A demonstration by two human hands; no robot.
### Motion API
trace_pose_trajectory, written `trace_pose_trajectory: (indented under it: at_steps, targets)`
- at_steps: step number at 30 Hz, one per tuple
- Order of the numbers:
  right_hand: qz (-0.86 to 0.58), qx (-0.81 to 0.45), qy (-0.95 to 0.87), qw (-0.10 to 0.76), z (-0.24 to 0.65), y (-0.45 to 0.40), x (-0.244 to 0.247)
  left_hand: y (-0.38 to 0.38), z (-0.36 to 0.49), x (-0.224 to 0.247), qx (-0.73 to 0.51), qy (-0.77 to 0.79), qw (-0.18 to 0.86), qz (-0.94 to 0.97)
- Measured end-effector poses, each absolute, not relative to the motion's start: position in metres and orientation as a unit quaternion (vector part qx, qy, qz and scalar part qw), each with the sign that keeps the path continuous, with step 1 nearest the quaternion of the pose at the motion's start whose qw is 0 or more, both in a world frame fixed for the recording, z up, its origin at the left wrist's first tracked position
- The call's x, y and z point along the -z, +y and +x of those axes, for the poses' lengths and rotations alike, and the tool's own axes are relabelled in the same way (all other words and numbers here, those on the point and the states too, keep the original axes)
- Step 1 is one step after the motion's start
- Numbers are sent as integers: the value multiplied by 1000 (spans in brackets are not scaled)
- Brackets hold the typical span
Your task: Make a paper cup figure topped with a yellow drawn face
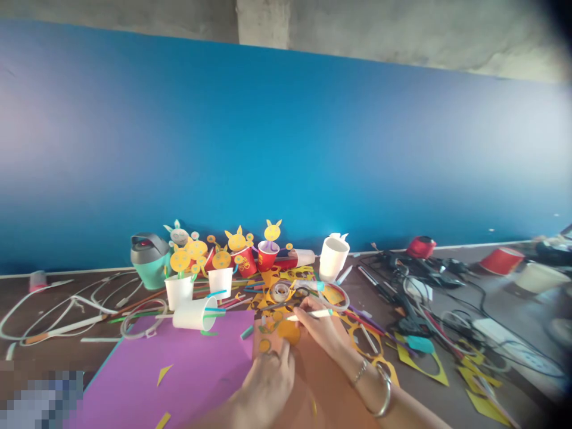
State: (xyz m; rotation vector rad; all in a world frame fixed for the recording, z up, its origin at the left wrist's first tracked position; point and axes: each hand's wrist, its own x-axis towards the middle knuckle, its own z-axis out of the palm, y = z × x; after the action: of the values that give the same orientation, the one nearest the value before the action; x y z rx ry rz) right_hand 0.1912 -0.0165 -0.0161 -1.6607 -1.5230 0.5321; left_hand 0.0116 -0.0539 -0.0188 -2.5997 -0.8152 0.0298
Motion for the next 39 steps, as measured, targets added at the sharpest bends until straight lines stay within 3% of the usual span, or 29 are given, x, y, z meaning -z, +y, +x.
trace_pose_trajectory:
  at_steps: [11, 39]
  targets:
    - [-625, -294, -588, 421, 180, -10, 11, -54, 11, 20, 18, -298, 186, -936]
    - [-618, -220, -647, 388, 182, -12, 20, -55, 12, 24, 5, -298, 176, -938]
